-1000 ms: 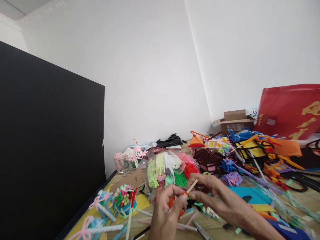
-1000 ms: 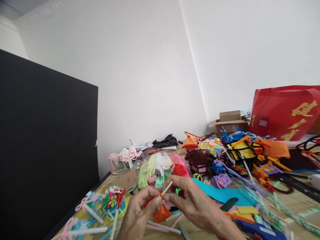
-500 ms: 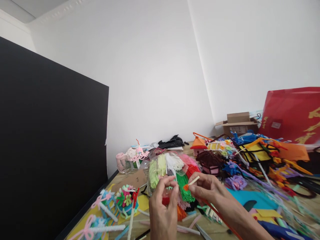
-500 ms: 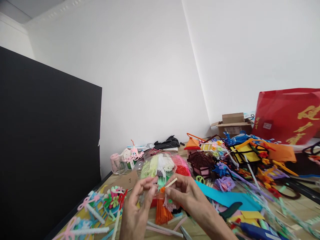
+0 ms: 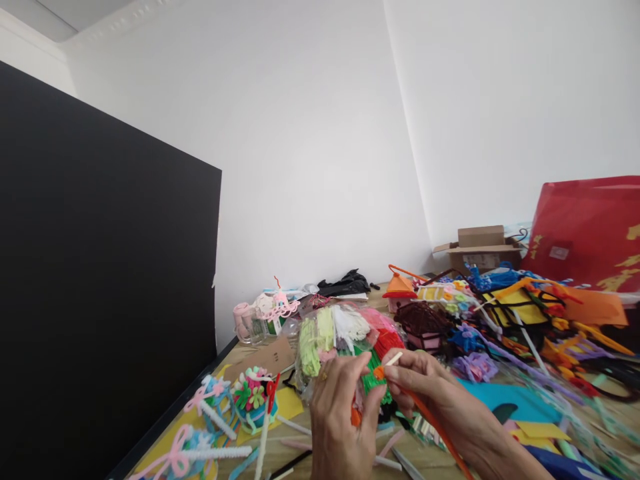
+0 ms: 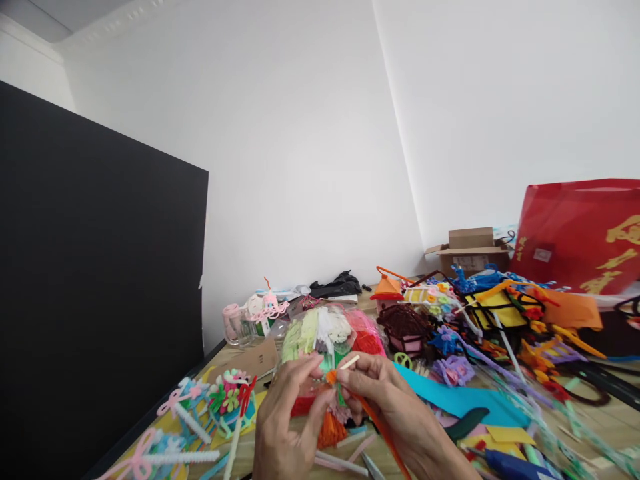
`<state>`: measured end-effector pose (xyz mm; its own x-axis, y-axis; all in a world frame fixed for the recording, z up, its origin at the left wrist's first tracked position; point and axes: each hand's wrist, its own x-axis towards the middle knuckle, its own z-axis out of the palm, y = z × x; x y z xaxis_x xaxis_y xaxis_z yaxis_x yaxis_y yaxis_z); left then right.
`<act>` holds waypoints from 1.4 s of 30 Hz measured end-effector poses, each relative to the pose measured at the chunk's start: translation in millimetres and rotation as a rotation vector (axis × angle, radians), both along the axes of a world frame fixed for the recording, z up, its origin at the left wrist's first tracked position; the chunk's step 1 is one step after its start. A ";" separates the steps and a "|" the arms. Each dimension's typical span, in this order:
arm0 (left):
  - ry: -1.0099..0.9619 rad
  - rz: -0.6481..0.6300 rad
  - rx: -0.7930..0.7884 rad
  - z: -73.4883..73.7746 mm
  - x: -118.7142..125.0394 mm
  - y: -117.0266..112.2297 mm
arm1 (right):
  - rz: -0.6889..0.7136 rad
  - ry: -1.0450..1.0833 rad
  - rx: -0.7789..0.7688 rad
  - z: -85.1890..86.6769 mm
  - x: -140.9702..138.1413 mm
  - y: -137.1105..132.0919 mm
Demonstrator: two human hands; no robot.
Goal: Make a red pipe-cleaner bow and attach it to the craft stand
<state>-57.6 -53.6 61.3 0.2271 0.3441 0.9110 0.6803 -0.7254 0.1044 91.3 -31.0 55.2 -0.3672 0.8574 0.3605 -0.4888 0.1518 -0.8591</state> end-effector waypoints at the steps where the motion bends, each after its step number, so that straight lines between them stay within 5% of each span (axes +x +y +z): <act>1: 0.031 -0.009 0.050 0.6 0.6 0.5 | 0.013 0.004 -0.001 -1.1 0.1 0.6; 7: 0.077 -0.047 0.170 -0.7 0.1 5.9 | -0.003 -0.033 -0.007 -2.7 1.3 -0.1; 20: 0.060 -0.023 0.109 -6.7 3.2 5.6 | 0.020 -0.114 0.158 2.0 7.7 -2.4; 32: -0.268 -0.108 -0.481 -10.8 8.9 -1.0 | -0.043 -0.288 0.350 9.4 18.2 -10.1; 42: -0.578 -0.495 -0.994 -0.5 4.5 0.4 | 0.014 -0.240 0.304 5.8 15.9 -9.8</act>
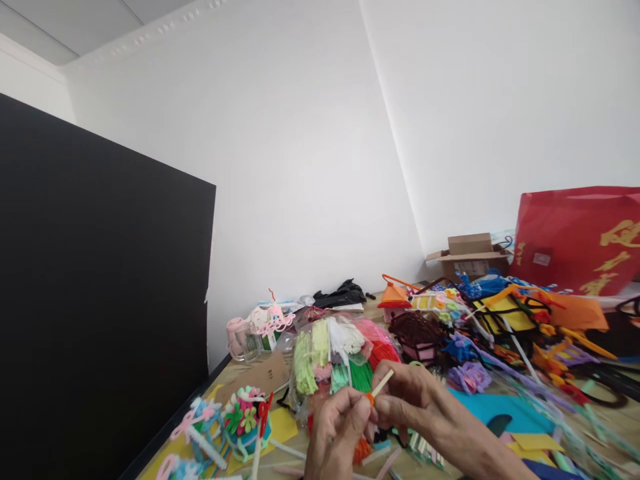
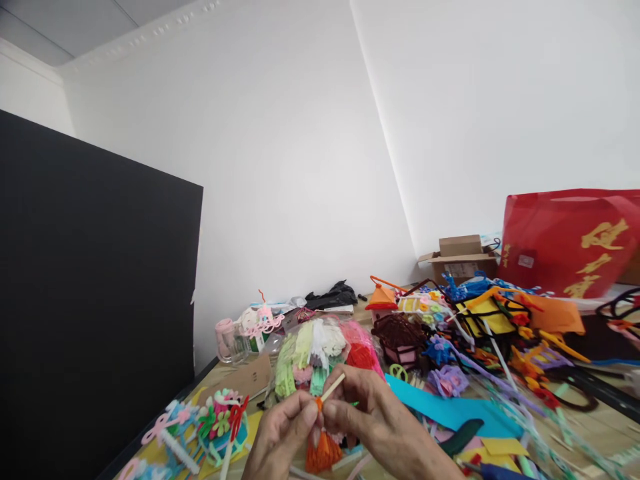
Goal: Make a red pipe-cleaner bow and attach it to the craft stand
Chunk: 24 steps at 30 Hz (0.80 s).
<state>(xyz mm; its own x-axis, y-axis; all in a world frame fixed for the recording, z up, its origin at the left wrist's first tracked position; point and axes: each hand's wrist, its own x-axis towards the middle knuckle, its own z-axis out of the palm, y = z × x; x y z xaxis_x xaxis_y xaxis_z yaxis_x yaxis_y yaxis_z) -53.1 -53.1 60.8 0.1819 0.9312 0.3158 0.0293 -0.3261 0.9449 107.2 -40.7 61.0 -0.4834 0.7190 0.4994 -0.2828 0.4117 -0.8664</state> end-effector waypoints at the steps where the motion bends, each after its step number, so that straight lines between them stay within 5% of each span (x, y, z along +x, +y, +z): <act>1: -0.030 -0.015 -0.019 0.6 0.0 0.3 | 0.008 0.012 -0.011 -0.8 -0.7 1.0; 9: -0.113 -0.024 -0.030 -0.9 1.4 2.6 | -0.016 0.080 -0.033 -3.5 -7.4 0.3; 13: -0.035 0.142 0.070 -5.7 3.5 2.8 | -0.065 0.120 -0.052 -1.1 -10.6 -1.0; 18: 0.189 0.510 0.623 -2.3 -1.3 -1.0 | -0.079 0.195 -0.136 3.4 -12.8 -0.9; 21: 0.399 0.427 1.006 1.5 -6.0 0.1 | -0.049 0.259 -0.198 2.2 -15.4 -0.5; 24: 0.533 0.418 1.182 0.8 -8.3 2.6 | -0.030 0.271 -0.213 -2.6 -16.8 0.5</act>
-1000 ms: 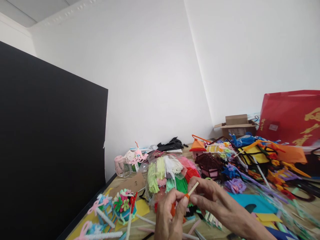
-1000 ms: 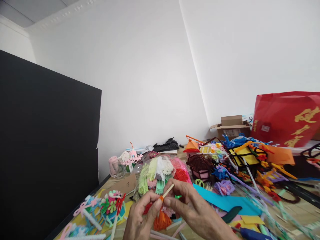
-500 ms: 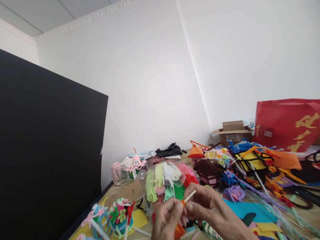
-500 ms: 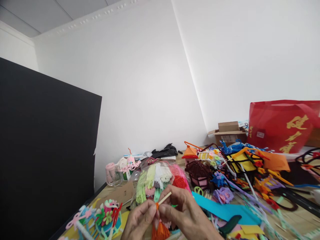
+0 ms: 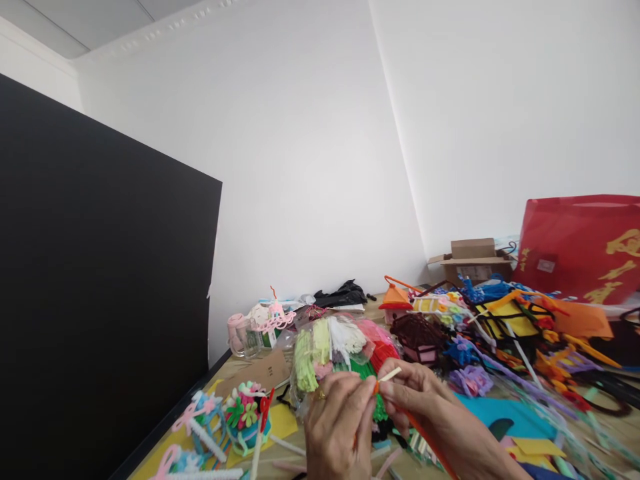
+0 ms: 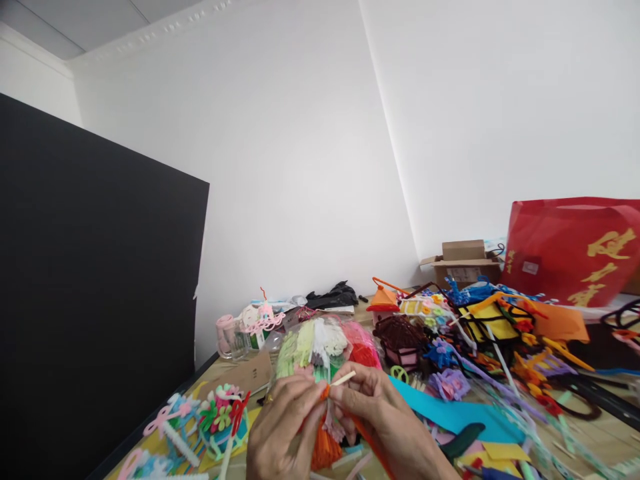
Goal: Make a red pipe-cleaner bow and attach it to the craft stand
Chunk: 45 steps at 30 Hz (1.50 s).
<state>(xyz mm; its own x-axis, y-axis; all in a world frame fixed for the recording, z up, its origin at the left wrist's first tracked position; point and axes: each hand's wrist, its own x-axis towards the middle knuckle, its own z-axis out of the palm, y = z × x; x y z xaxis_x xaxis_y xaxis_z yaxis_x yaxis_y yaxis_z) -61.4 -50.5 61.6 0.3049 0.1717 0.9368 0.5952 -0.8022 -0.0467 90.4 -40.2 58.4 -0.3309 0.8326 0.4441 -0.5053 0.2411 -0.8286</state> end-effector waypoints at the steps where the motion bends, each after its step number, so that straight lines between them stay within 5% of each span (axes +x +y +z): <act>1: -0.002 0.022 0.019 -1.2 -0.2 0.7 | -0.003 -0.006 -0.008 -2.0 0.2 0.6; 6: 0.050 0.101 0.048 -8.0 1.2 3.2 | -0.059 -0.077 -0.051 -8.4 4.9 4.2; 15: -0.027 0.162 0.020 -13.9 11.3 8.3 | -0.038 -0.207 0.143 0.5 11.3 3.1; 29: -0.261 -0.022 -0.734 -5.1 12.6 -9.0 | -0.236 -0.519 0.283 -0.6 28.6 -3.1; 36: -0.293 -0.154 -1.007 -3.2 5.3 -4.3 | -0.140 -0.450 0.259 3.4 25.2 -4.2; 42: -0.381 -0.216 -1.077 -5.4 3.9 1.9 | -0.119 -0.389 0.228 10.7 16.7 -4.8; 45: -0.376 -0.109 -0.967 -9.1 2.7 2.7 | -0.114 -0.336 0.171 9.1 13.7 -0.5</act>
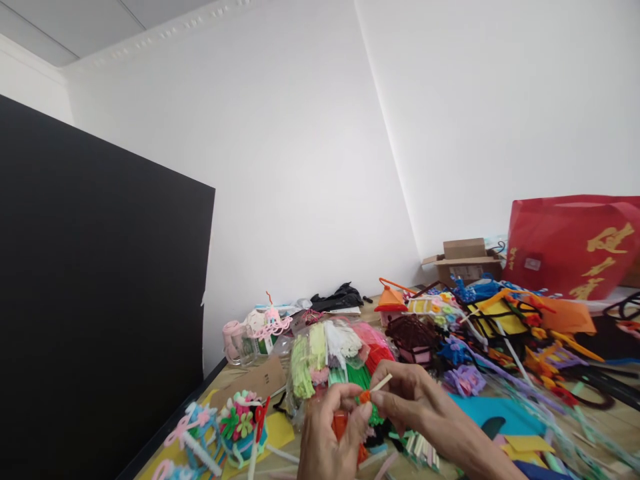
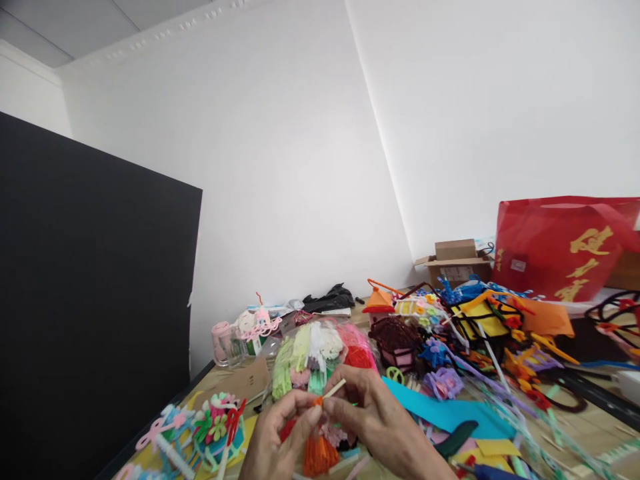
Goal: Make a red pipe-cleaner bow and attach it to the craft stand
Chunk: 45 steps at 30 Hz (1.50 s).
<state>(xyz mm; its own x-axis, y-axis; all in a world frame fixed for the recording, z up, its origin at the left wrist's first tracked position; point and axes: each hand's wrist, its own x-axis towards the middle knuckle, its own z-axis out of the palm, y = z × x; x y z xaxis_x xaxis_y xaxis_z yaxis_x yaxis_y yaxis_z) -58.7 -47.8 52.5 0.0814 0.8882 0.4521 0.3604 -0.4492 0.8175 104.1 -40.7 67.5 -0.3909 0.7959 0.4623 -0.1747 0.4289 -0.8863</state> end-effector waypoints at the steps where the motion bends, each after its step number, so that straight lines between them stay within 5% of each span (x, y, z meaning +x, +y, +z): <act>1: 0.033 0.055 0.079 -1.5 -0.4 0.5 | 0.001 0.020 -0.015 -1.6 -0.8 2.0; 8: 0.311 0.254 0.934 -5.7 4.0 6.8 | 0.067 0.263 -0.167 -15.5 -8.0 9.4; 16: 0.477 0.354 1.122 -3.4 4.8 9.8 | 0.061 0.223 -0.200 -15.0 -9.7 6.4; 31: 0.594 0.167 0.814 -1.0 0.4 2.7 | 0.084 -0.033 0.040 -13.3 9.1 10.3; 45: 0.268 0.017 0.169 4.9 4.6 -11.0 | 0.151 -0.071 0.062 -8.8 13.1 11.7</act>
